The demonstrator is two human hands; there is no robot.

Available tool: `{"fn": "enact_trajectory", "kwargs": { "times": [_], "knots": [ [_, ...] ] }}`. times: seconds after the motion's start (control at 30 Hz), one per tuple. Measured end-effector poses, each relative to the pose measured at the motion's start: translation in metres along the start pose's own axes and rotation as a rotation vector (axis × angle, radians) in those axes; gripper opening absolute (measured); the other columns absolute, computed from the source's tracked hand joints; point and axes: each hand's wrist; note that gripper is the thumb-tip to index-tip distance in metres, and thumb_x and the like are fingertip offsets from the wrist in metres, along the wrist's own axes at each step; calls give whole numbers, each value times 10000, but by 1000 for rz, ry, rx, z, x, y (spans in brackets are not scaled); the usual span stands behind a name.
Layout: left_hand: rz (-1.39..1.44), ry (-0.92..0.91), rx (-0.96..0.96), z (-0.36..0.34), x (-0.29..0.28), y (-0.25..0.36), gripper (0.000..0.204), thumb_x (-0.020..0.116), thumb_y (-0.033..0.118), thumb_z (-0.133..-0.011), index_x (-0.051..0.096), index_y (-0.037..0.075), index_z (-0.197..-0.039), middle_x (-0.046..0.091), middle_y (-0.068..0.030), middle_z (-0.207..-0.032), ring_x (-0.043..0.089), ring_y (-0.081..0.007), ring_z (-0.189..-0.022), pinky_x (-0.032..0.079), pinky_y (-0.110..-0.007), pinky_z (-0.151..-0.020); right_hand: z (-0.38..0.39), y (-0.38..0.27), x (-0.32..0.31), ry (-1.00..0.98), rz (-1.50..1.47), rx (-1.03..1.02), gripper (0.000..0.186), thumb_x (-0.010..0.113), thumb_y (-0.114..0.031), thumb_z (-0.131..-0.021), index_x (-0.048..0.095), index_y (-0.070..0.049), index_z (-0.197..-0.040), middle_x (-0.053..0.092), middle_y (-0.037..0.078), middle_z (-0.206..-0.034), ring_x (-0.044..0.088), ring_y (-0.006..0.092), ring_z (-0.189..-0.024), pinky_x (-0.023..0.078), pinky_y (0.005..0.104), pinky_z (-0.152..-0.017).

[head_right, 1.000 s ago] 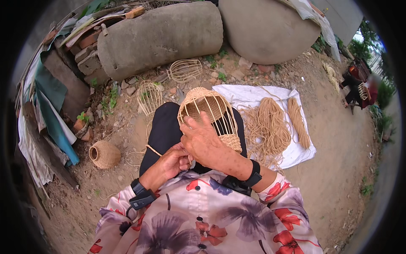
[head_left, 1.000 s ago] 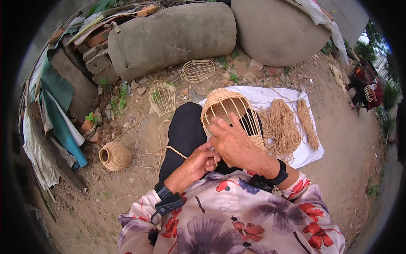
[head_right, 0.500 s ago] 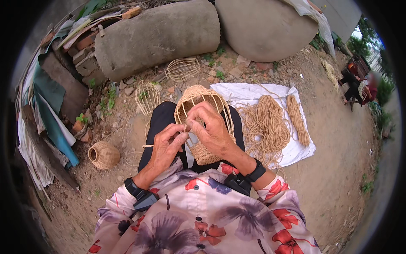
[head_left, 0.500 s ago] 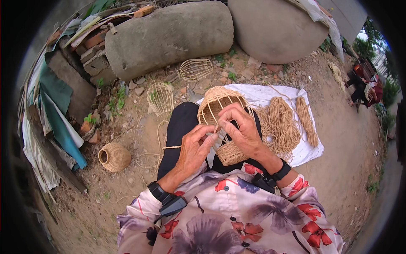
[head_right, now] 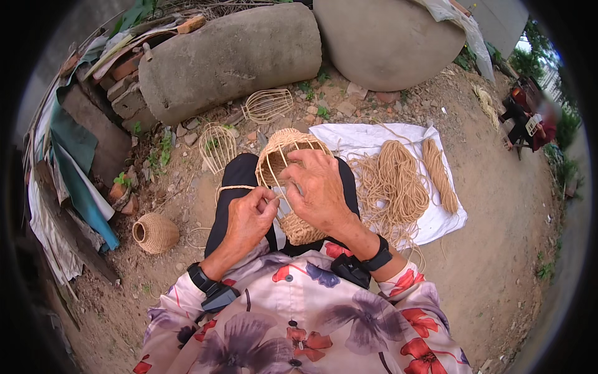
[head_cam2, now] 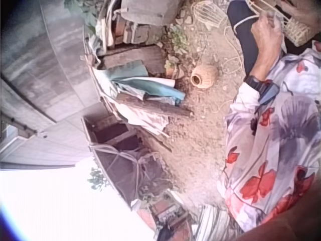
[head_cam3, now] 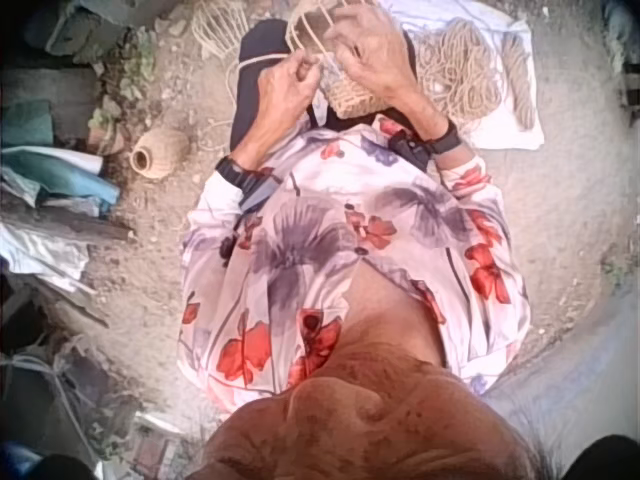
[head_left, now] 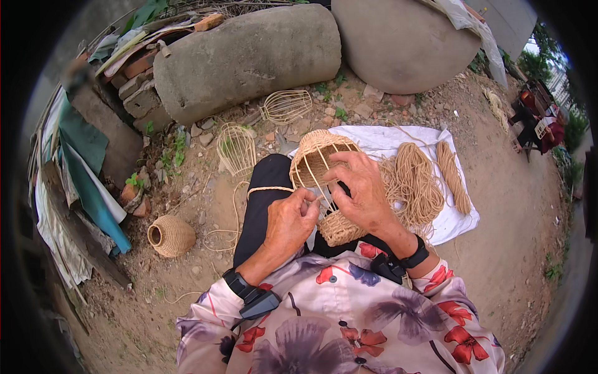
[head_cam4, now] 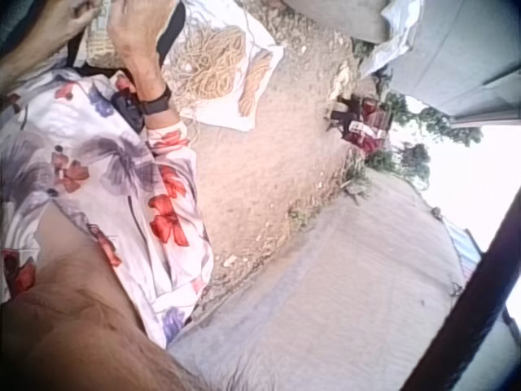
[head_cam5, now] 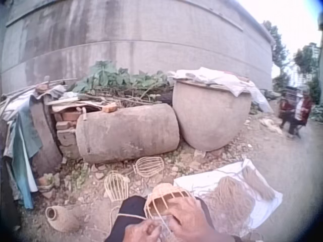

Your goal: Weaving a small basket or trap using natural fibers and a skeletal frame.

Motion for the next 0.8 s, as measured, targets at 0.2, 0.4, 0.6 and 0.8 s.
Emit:
{"fn": "enact_trajectory", "kwargs": {
  "times": [0.2,0.4,0.6,0.8],
  "knots": [
    [93,60,117,-10,12,-13,96,706,76,-823,683,-8,-863,551,-55,-758,546,-121,-656,444,-272,-582,1,4,4,-167,321,-156,170,648,-127,-768,702,-57,-913,553,183,-1290,425,341,-1293,289,558,-1040],
    [92,-12,159,-7,8,-20,150,727,89,-803,686,19,-929,548,-55,-813,546,-141,-686,460,-290,-606,5,8,2,-208,274,-166,141,658,-137,-785,718,-63,-888,541,175,-1321,409,336,-1320,282,554,-1058],
    [-186,-29,193,-4,3,-12,312,758,235,-721,678,54,-962,559,-73,-874,552,-239,-862,453,-364,-751,7,13,1,-184,177,-166,111,670,-114,-773,712,-72,-867,575,134,-1265,430,326,-1295,285,541,-1049],
    [-308,-64,159,-10,-5,-28,303,721,224,-673,681,70,-930,584,-80,-920,554,-269,-935,425,-397,-811,5,31,-20,27,-566,159,115,577,-114,-912,641,-38,-972,662,138,-1070,621,229,-975,478,345,-836]
  ]
}}
Point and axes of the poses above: each hand's wrist, its own z-axis away from the middle knuckle, its own x-axis out of the palm, y = z × x
